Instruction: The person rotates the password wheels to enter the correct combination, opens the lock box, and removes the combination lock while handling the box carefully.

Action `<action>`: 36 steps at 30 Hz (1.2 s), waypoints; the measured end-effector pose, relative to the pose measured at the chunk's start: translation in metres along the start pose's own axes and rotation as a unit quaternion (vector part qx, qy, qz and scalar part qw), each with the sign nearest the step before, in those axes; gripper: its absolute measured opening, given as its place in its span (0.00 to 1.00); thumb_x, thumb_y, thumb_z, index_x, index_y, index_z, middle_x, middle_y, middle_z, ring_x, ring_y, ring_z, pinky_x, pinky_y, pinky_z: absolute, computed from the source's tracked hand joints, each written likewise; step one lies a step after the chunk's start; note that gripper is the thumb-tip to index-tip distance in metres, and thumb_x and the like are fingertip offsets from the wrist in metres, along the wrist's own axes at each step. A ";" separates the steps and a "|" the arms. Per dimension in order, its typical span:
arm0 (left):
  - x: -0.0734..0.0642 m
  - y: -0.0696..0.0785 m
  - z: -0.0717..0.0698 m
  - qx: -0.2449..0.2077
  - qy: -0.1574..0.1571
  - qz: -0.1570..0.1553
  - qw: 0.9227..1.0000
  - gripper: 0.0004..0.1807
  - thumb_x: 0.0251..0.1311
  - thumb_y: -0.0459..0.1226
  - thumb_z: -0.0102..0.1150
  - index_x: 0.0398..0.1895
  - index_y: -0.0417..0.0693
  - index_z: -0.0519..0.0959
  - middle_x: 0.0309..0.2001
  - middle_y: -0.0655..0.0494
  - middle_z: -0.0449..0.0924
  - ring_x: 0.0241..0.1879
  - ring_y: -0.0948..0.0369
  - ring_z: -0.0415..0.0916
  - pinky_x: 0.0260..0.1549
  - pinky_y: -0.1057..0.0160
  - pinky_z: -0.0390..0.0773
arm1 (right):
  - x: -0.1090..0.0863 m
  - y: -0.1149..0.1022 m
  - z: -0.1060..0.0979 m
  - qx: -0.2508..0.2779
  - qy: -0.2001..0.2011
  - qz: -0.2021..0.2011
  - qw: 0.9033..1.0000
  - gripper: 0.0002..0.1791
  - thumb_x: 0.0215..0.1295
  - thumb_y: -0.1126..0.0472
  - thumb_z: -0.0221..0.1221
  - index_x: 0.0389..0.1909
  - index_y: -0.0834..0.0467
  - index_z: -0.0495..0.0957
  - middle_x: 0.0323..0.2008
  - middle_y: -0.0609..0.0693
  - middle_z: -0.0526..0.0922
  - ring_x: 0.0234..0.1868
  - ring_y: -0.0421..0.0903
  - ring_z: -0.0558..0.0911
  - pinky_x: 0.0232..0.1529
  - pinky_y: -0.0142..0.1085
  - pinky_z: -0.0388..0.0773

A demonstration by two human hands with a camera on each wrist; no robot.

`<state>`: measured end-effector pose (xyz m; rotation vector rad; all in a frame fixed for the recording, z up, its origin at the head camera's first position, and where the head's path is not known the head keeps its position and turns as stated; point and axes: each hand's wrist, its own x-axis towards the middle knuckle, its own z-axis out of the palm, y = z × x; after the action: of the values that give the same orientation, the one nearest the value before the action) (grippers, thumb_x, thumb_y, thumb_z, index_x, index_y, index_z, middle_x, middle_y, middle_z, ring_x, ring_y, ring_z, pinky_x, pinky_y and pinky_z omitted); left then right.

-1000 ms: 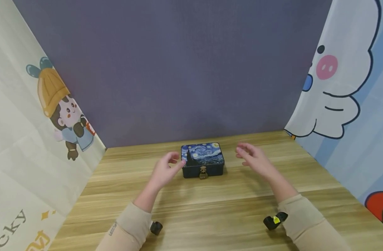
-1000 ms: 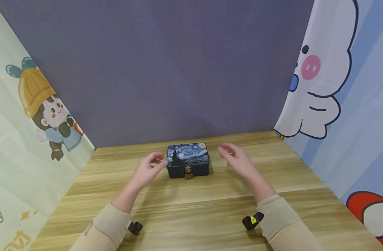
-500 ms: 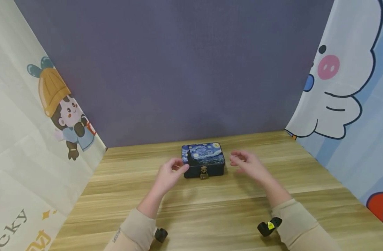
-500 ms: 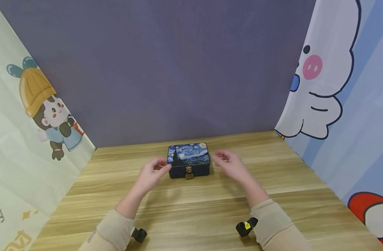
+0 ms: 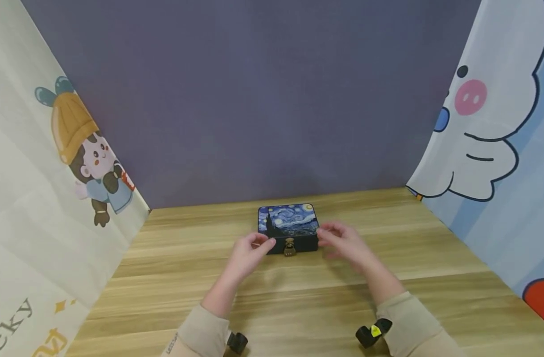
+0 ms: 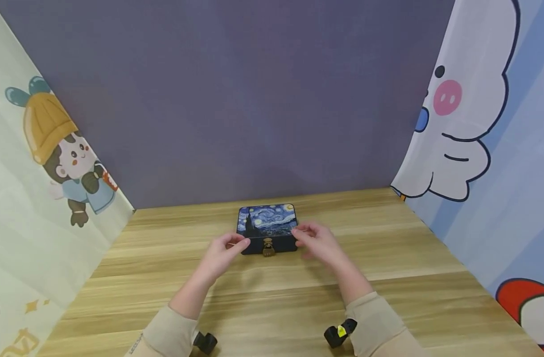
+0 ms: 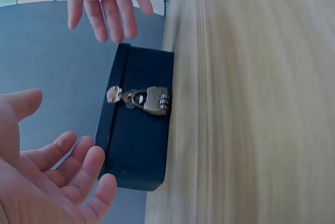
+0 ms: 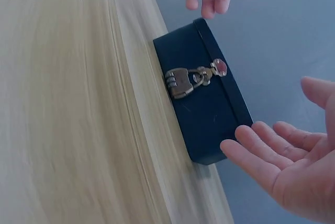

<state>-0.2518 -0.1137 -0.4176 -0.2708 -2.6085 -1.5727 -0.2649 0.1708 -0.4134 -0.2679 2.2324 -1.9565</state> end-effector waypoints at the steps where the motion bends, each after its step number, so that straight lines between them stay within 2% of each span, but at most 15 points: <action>1: 0.000 0.000 0.002 0.000 -0.002 -0.002 1.000 0.21 0.67 0.50 0.65 0.48 0.40 0.82 0.44 0.50 0.83 0.45 0.53 0.80 0.44 0.53 0.81 | -0.001 0.000 0.002 0.001 0.000 0.003 1.000 0.31 0.75 0.53 0.59 0.67 0.72 0.65 0.61 0.72 0.73 0.61 0.69 0.76 0.51 0.59 0.80; 5: 0.001 0.000 0.010 0.001 -0.013 -0.003 1.000 0.19 0.67 0.47 0.64 0.48 0.40 0.82 0.43 0.51 0.83 0.45 0.53 0.79 0.46 0.52 0.80 | 0.000 0.000 0.008 0.004 0.000 0.015 1.000 0.28 0.75 0.57 0.59 0.65 0.72 0.67 0.61 0.73 0.73 0.60 0.68 0.77 0.48 0.59 0.81; 9: 0.000 -0.001 0.016 0.003 -0.025 0.011 1.000 0.17 0.67 0.44 0.65 0.47 0.37 0.82 0.41 0.50 0.83 0.43 0.54 0.80 0.46 0.52 0.80 | 0.002 0.005 0.015 0.006 -0.003 0.033 0.999 0.25 0.75 0.60 0.57 0.64 0.74 0.68 0.62 0.72 0.72 0.60 0.67 0.77 0.46 0.58 0.82; 13: -0.002 -0.002 0.021 0.007 -0.044 0.005 0.999 0.17 0.67 0.43 0.64 0.47 0.36 0.82 0.42 0.49 0.84 0.43 0.54 0.80 0.46 0.52 0.80 | 0.002 0.010 0.020 -0.005 -0.009 0.050 0.999 0.25 0.75 0.62 0.57 0.64 0.74 0.68 0.62 0.72 0.73 0.59 0.67 0.78 0.44 0.55 0.83; 18: -0.003 -0.002 0.028 0.009 -0.066 -0.024 0.998 0.19 0.68 0.42 0.63 0.51 0.33 0.81 0.47 0.45 0.84 0.47 0.50 0.81 0.49 0.49 0.80 | 0.003 0.017 0.023 -0.025 -0.017 0.056 0.998 0.24 0.73 0.65 0.58 0.64 0.75 0.69 0.59 0.72 0.76 0.53 0.64 0.82 0.41 0.52 0.85; 24: -0.003 -0.004 0.031 0.008 -0.078 -0.055 0.995 0.22 0.69 0.40 0.61 0.57 0.31 0.78 0.52 0.41 0.82 0.51 0.47 0.80 0.54 0.47 0.78 | 0.005 0.021 0.031 -0.037 -0.052 0.067 0.996 0.25 0.74 0.67 0.55 0.66 0.77 0.65 0.53 0.71 0.78 0.46 0.60 0.85 0.37 0.49 0.86; 29: 0.000 -0.005 0.034 0.027 -0.080 -0.053 0.995 0.21 0.69 0.40 0.60 0.57 0.32 0.79 0.54 0.39 0.82 0.53 0.46 0.79 0.55 0.45 0.76 | 0.007 0.023 0.037 -0.047 -0.064 0.077 0.994 0.26 0.74 0.68 0.54 0.67 0.77 0.64 0.45 0.68 0.80 0.37 0.54 0.85 0.33 0.47 0.86; 33: 0.002 -0.007 0.036 0.039 -0.083 -0.050 0.995 0.20 0.70 0.39 0.58 0.57 0.32 0.79 0.55 0.39 0.81 0.55 0.45 0.78 0.57 0.45 0.75 | 0.009 0.025 0.041 -0.054 -0.070 0.083 0.993 0.26 0.72 0.68 0.55 0.67 0.75 0.65 0.45 0.66 0.81 0.33 0.52 0.84 0.29 0.46 0.86; 36: 0.004 -0.010 0.037 0.043 -0.087 -0.048 0.994 0.20 0.70 0.37 0.57 0.57 0.30 0.79 0.54 0.37 0.81 0.51 0.47 0.79 0.56 0.46 0.76 | 0.011 0.027 0.043 -0.057 -0.076 0.085 0.992 0.27 0.72 0.68 0.55 0.68 0.74 0.65 0.45 0.64 0.81 0.31 0.51 0.84 0.27 0.45 0.85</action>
<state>-0.2566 -0.0846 -0.4430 -0.2917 -2.8548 -1.5230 -0.2658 0.1305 -0.4455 -0.2235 2.1930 -1.6687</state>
